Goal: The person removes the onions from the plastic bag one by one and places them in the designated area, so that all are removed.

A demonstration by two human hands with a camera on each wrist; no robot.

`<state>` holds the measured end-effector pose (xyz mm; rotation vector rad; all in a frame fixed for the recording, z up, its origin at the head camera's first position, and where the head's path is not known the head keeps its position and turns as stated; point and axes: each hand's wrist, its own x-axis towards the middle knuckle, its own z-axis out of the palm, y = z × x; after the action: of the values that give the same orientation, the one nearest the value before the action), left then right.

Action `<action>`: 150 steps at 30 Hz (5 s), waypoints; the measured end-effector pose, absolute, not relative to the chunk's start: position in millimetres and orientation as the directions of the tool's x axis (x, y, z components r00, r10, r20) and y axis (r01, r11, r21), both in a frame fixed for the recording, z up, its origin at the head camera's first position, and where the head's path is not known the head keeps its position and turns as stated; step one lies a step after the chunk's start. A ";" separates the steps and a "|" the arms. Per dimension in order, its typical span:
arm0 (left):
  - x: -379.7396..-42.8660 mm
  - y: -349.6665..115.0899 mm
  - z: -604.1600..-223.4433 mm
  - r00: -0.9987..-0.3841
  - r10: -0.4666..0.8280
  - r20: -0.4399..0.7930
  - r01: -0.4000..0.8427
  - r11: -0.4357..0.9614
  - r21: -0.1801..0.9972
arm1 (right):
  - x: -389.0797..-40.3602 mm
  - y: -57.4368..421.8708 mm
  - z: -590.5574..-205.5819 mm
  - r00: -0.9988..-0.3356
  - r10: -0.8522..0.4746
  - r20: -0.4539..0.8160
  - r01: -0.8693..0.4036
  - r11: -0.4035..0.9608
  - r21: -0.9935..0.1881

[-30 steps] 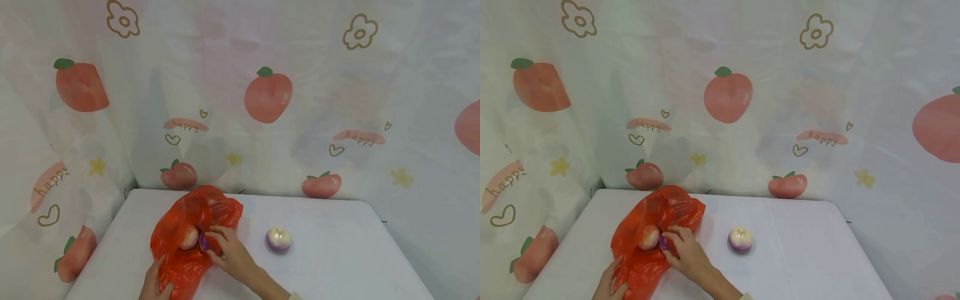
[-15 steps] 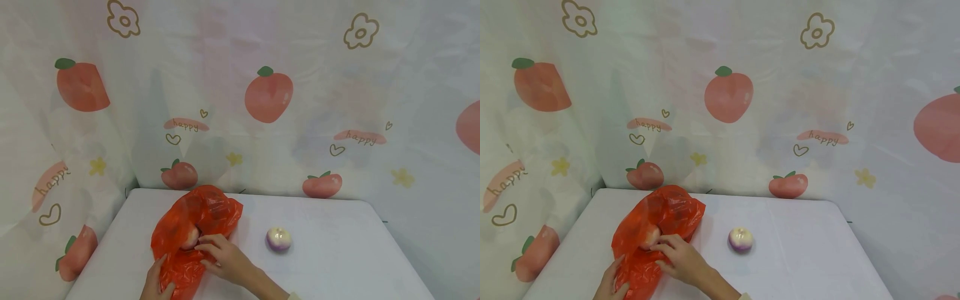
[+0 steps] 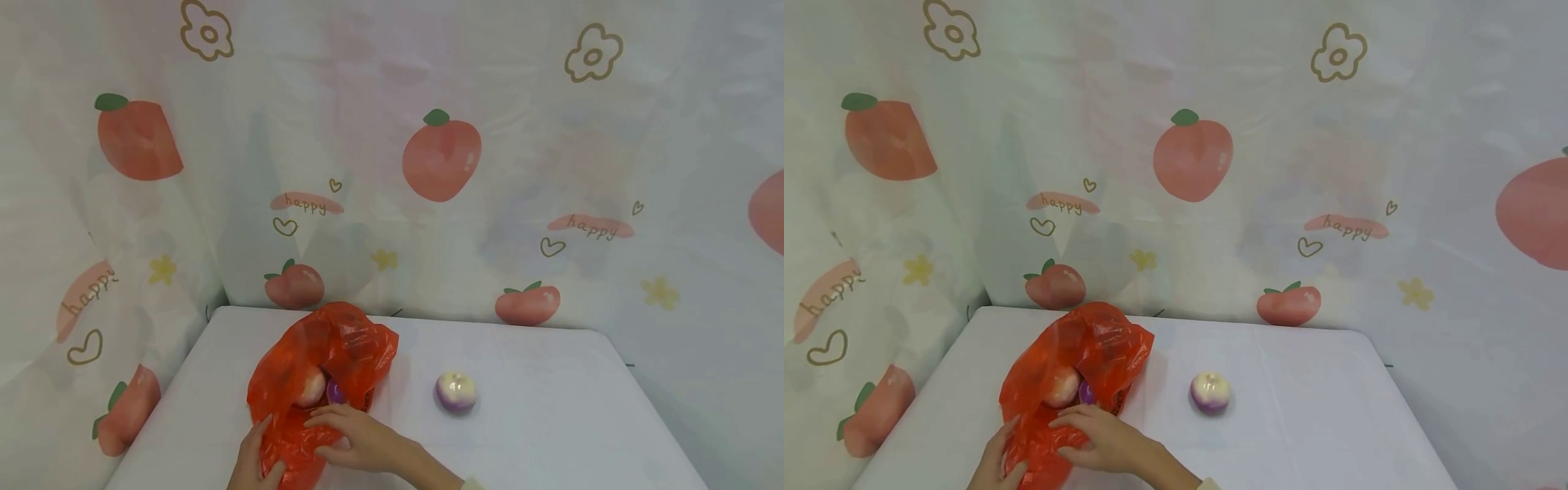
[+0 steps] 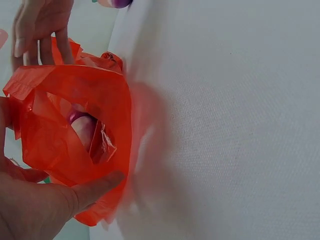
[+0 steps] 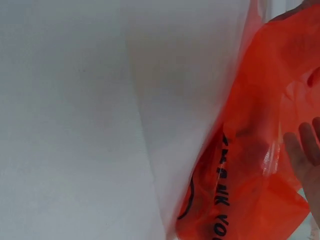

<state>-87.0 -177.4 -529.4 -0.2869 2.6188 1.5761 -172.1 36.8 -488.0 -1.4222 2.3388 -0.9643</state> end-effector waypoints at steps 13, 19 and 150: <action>-87.0 -177.5 -531.5 -0.984 -0.093 -0.151 -0.176 0.414 0.893 | -177.0 33.1 -503.2 -0.529 -0.843 0.095 -0.700 0.371 -0.610; -87.1 -176.3 -532.1 -0.985 -0.086 -0.150 -0.172 0.421 0.890 | -179.9 31.2 -509.9 -0.547 -0.834 0.067 -0.686 0.401 -0.607; -91.8 -179.6 -548.6 -0.997 -0.059 0.046 0.015 0.446 0.895 | -174.8 59.9 -502.1 -0.841 -0.469 0.270 -0.526 0.590 -0.613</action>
<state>-91.8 -179.6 -548.6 -0.0417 2.7308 1.6907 -174.8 59.9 -502.1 -0.9004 2.8712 -1.1492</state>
